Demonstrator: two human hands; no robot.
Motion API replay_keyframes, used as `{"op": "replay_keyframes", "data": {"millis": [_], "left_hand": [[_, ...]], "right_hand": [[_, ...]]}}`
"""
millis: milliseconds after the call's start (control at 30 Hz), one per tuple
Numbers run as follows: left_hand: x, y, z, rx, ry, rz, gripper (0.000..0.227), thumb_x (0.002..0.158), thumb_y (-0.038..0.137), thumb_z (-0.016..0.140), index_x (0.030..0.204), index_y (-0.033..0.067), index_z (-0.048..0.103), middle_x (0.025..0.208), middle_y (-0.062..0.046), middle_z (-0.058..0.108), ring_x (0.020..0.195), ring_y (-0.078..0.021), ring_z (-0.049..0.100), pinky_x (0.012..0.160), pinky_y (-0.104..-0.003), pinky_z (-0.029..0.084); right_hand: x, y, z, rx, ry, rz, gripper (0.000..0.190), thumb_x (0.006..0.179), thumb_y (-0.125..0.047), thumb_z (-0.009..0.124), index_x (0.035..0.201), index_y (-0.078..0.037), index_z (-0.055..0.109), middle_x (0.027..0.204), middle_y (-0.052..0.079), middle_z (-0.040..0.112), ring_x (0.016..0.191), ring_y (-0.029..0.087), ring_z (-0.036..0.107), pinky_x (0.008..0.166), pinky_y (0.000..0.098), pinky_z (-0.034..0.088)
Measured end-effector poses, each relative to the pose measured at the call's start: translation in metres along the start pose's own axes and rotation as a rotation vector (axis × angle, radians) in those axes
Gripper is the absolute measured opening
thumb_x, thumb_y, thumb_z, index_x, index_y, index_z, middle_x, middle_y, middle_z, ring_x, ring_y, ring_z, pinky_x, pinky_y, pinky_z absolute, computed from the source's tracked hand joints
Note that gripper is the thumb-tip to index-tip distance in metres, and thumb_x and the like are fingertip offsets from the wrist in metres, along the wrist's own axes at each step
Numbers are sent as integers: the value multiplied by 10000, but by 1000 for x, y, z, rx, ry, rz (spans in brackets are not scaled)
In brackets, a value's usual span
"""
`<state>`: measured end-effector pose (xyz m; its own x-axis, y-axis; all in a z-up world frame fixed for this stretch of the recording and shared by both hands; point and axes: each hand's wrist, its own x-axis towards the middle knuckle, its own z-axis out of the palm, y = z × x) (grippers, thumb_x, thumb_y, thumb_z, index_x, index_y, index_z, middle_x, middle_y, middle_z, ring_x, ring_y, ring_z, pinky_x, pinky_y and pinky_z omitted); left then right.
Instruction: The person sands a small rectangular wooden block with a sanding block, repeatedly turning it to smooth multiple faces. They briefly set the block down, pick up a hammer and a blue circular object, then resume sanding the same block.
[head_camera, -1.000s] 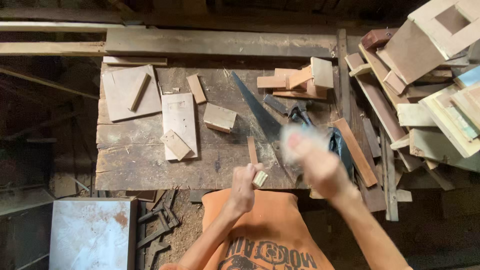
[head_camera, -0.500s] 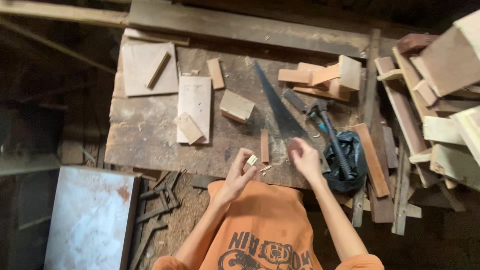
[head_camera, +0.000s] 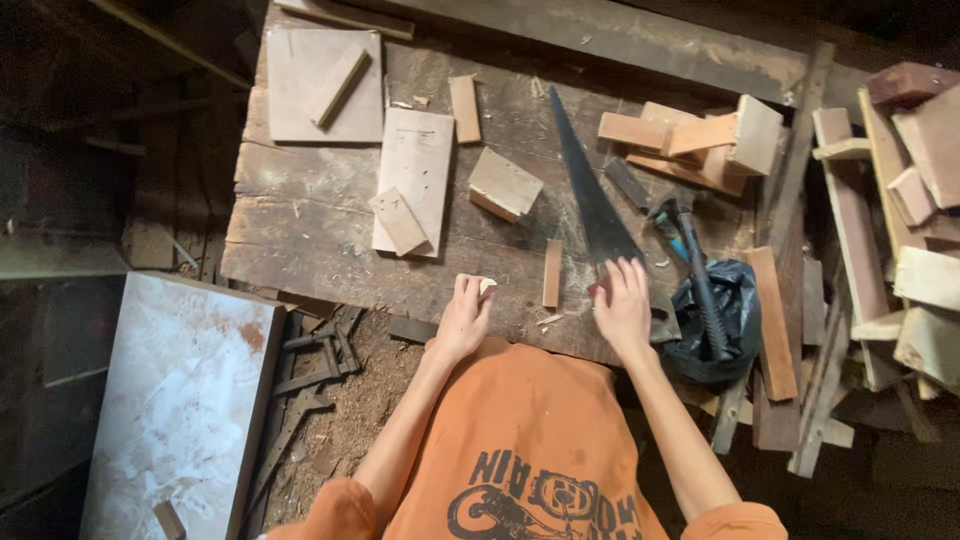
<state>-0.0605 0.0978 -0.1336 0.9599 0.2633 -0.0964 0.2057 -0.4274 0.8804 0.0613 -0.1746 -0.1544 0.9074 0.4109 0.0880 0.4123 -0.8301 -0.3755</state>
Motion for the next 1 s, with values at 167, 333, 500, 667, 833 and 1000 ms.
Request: {"op": "replay_keyframes", "data": {"millis": [167, 333, 500, 667, 833, 1000], "left_hand": [[-2, -18, 1, -36, 116, -79, 274, 896, 89, 676, 1160, 22, 642, 1054, -152, 625, 896, -312, 662, 772, -391, 535], [1, -35, -3, -180, 334, -249, 296, 862, 117, 765, 1137, 35, 691, 1020, -97, 743, 872, -182, 722, 765, -314, 576], [-1, -42, -7, -336, 328, -452, 316, 840, 155, 806, 1132, 51, 744, 879, -92, 784, 774, -123, 702, 699, -288, 566], [14, -45, 2, -315, 248, -479, 300, 856, 189, 799, 1127, 68, 756, 860, -53, 765, 745, -101, 675, 682, -278, 550], [41, -48, 11, -178, 190, -281, 286, 833, 160, 827, 1088, 42, 768, 854, -51, 679, 734, -143, 590, 671, -295, 491], [66, -36, 14, -142, 29, -153, 244, 834, 124, 799, 1061, 41, 763, 918, -51, 677, 748, -171, 617, 691, -298, 504]], "right_hand": [[38, -67, 22, 252, -71, -87, 335, 861, -41, 632, 1189, -7, 688, 1229, 197, 686, 1246, 349, 600, 1095, 443, 470], [80, -131, 71, 410, -260, -113, 233, 913, -84, 616, 1106, -37, 739, 1112, 166, 736, 1047, 347, 693, 926, 449, 550], [93, -138, 88, 372, -513, -36, 232, 917, -145, 627, 1087, -51, 755, 1064, 170, 743, 980, 348, 710, 850, 439, 576], [49, -87, 63, 663, -375, 66, 217, 920, -160, 644, 1051, -17, 743, 963, 135, 767, 859, 263, 751, 758, 372, 581], [35, 17, -2, 338, 78, 496, 165, 924, -118, 663, 1060, -84, 750, 961, 132, 744, 881, 305, 693, 826, 409, 539], [33, 104, -37, -113, 159, 370, 400, 820, -88, 741, 1213, -43, 687, 1168, 190, 669, 1096, 398, 591, 964, 490, 491]]}}
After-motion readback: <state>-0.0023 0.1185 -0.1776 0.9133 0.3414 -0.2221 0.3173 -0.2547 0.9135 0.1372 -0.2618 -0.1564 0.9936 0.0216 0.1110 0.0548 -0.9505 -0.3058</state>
